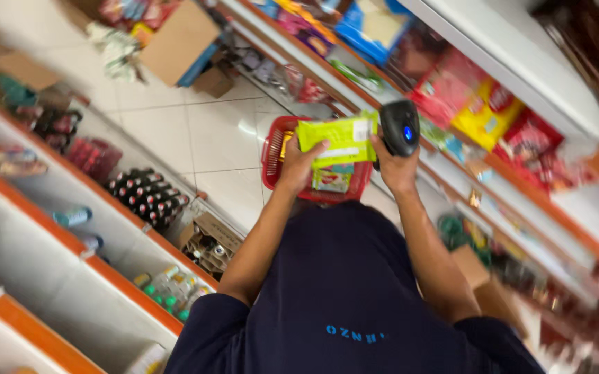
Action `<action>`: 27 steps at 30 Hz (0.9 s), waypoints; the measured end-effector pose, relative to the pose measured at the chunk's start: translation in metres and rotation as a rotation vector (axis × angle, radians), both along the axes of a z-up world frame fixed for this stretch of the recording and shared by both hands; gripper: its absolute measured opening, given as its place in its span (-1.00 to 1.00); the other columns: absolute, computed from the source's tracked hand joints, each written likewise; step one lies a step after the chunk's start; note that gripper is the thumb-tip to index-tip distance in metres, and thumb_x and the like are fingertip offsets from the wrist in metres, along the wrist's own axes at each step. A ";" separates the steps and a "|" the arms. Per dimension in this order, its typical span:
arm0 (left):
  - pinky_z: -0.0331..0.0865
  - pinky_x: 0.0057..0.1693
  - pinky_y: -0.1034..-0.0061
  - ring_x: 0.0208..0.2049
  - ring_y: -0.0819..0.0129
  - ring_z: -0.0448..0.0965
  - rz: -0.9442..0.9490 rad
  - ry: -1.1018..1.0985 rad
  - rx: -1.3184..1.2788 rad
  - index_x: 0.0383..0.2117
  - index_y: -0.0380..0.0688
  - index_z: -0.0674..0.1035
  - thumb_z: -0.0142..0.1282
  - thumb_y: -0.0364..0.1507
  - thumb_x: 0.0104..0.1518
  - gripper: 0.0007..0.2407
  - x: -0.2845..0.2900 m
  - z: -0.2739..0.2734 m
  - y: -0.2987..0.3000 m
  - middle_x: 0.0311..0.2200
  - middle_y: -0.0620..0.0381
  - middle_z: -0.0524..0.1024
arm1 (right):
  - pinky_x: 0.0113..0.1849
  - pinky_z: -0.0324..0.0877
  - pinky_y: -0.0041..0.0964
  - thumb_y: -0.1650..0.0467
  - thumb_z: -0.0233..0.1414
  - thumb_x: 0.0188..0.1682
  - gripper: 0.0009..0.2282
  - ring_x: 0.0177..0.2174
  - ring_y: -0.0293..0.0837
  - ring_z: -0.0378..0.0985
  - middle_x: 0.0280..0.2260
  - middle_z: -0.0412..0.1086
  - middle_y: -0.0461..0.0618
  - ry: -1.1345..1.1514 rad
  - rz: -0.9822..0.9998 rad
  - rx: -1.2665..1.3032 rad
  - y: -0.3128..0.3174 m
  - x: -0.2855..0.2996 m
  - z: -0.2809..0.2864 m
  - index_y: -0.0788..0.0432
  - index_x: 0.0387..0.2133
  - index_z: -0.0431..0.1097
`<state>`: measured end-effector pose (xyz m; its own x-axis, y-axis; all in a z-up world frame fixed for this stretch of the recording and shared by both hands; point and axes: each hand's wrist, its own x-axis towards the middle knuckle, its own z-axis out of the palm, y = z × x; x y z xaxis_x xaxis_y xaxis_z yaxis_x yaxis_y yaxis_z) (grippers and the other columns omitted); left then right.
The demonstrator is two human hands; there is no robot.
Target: The person scans various packaged snacks and drinks with a handheld scanner, places them into a red basket or a box, and wipes down a shelf with a cloth.
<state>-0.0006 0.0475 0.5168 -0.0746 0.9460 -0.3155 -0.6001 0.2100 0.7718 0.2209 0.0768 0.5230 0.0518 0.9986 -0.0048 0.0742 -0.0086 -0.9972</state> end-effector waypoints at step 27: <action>0.48 0.00 0.45 -0.07 0.33 0.57 0.081 0.276 -0.406 0.20 -0.16 0.37 0.25 -0.41 0.15 -0.53 -0.195 -0.178 -0.082 0.01 -0.02 0.54 | -0.20 0.56 -0.17 0.42 0.41 -0.30 -0.45 -0.28 -0.14 0.58 -0.21 0.50 0.00 -0.099 0.037 -0.708 -0.025 -0.174 -0.181 0.30 -0.03 0.36</action>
<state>-0.1960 -0.0343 0.3385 -0.2751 0.7388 -0.6152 -0.4119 0.4876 0.7698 0.0468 0.0514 0.3419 0.0514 0.7587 -0.6494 0.1770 -0.6469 -0.7418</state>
